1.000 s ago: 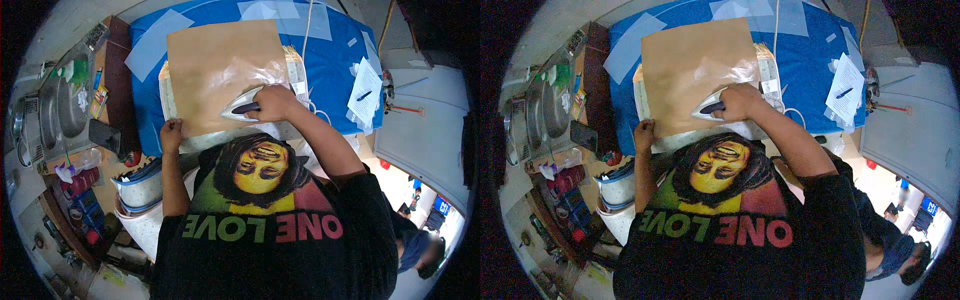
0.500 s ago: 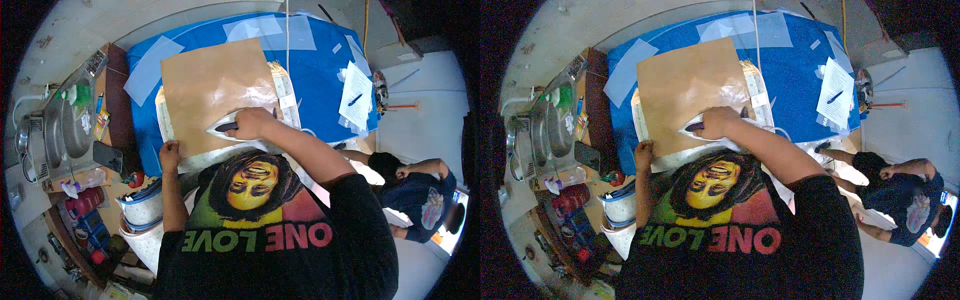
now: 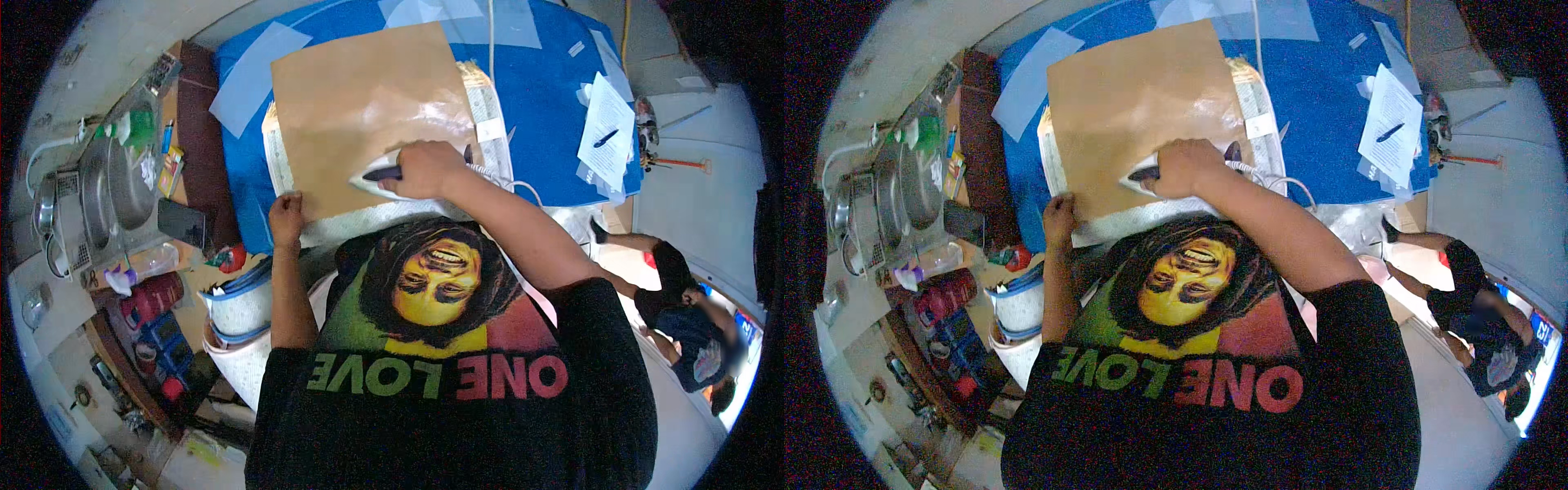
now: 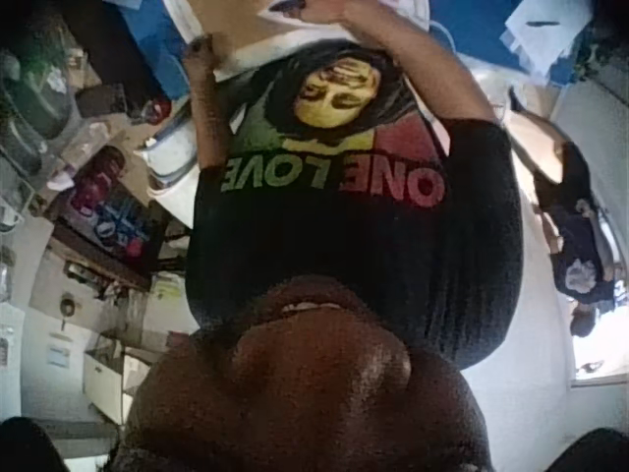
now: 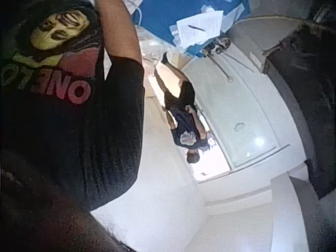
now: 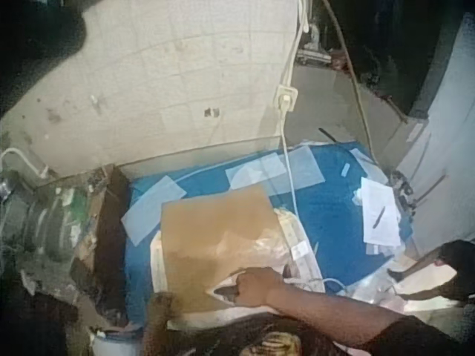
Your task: Applying a decal or heat transfer to a fabric item using a hand iron.
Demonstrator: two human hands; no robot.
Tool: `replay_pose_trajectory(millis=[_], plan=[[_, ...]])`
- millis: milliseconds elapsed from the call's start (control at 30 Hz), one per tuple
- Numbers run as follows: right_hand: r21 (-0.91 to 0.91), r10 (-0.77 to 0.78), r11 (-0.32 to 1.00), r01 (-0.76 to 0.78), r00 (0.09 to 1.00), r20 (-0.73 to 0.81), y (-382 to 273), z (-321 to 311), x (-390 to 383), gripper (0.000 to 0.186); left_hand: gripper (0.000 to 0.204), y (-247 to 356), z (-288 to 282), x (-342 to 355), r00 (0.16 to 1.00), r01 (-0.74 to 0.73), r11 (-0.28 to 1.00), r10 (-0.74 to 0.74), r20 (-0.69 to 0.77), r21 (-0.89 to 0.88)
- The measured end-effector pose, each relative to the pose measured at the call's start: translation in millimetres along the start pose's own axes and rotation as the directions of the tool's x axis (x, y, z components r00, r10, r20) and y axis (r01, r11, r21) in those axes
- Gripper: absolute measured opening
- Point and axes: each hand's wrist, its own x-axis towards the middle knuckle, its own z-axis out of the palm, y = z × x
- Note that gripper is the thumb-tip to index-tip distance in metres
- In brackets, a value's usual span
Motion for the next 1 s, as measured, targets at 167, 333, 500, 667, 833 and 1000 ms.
replay_pose_trajectory(millis=[167,333,500,667,833,1000], plan=[[0.081,0.032,0.996,-0.022,0.992,-0.122,-1,0,19,0.067,0.025,14,4,-4,0.999,0.040,0.999,-0.041,-0.012,-0.028],[-0.020,-0.050,0.999,0.050,0.998,-0.033,-18,1,31,0.068,0.029,4,4,-4,0.999,-0.038,0.997,0.038,-0.006,-0.074],[0.060,-0.084,0.994,0.086,0.996,-0.038,-49,2,50,0.063,0.032,15,5,-6,1.000,-0.017,1.000,0.017,-0.017,-0.006],[0.216,0.083,0.974,-0.062,0.992,-0.091,-22,3,48,0.064,0.034,17,3,-5,1.000,-0.019,0.993,0.019,0.001,0.114],[0.215,0.212,0.959,-0.186,0.971,-0.109,52,-7,11,0.077,0.038,3,5,2,0.998,0.008,1.000,-0.008,-0.070,0.010],[0.153,0.229,0.965,-0.214,0.970,-0.088,77,-3,7,0.079,0.038,14,3,8,0.999,0.018,0.969,-0.029,0.045,0.247]])
